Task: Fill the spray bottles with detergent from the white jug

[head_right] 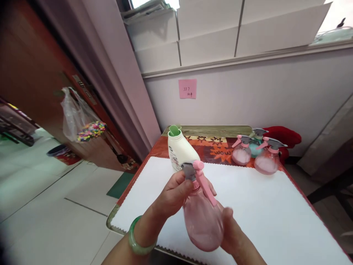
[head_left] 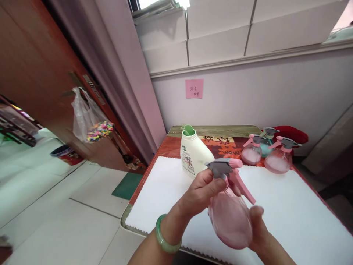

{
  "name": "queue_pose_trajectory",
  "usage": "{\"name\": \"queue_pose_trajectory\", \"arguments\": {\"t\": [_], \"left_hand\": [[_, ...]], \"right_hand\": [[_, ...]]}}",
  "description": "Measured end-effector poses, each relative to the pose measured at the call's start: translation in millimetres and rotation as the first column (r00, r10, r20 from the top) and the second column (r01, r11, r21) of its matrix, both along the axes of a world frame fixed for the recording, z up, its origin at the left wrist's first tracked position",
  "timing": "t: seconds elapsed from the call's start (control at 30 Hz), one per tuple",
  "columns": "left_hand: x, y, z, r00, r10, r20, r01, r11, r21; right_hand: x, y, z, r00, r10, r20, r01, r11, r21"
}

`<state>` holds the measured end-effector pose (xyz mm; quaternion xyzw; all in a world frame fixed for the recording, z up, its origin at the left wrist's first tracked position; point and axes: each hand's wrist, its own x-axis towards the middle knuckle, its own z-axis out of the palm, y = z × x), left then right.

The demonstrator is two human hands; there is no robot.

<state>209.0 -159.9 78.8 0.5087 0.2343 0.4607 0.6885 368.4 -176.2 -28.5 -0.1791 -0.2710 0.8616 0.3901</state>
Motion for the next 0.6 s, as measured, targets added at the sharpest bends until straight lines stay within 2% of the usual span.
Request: {"name": "queue_pose_trajectory", "arguments": {"t": [0.1, 0.17, 0.2, 0.27, 0.33, 0.4, 0.53, 0.6], "left_hand": [[-4, -1, 3.8, 1.0, 0.026, 0.01, -0.026, 1.0, -0.006], [-6, -3, 5.6, 0.999, -0.04, 0.004, 0.041, 0.999, -0.016], [-7, -4, 6.2, 0.996, -0.09, 0.001, 0.09, 0.996, -0.018], [-9, -8, 6.8, 0.988, -0.154, 0.004, 0.154, 0.988, -0.018], [-9, -12, 7.1, 0.992, -0.122, 0.006, 0.122, 0.992, -0.015], [-8, -15, 7.6, 0.999, -0.035, 0.009, 0.035, 0.999, -0.019], [-3, -23, 11.9, 0.978, 0.172, 0.121, -0.17, 0.985, -0.03], [-1, -28, 15.6, 0.956, 0.244, 0.161, -0.245, 0.969, -0.018]], "right_hand": [[-11, -11, -6.1, 0.975, 0.185, -0.125, -0.201, 0.972, -0.126], [-16, -17, -7.4, 0.947, 0.285, -0.15, -0.308, 0.937, -0.166], [-17, -19, -7.3, 0.946, 0.289, -0.148, -0.313, 0.931, -0.185], [-18, -22, -5.7, 0.962, 0.237, -0.136, -0.263, 0.939, -0.221], [-17, -22, -3.4, 0.973, 0.192, -0.131, -0.219, 0.946, -0.24], [-16, -24, -1.7, 0.979, 0.153, -0.136, -0.184, 0.95, -0.251], [-11, -32, -3.4, 0.996, 0.028, -0.089, -0.053, 0.954, -0.295], [-7, -34, -5.7, 1.0, -0.024, -0.016, 0.021, 0.985, -0.173]]}}
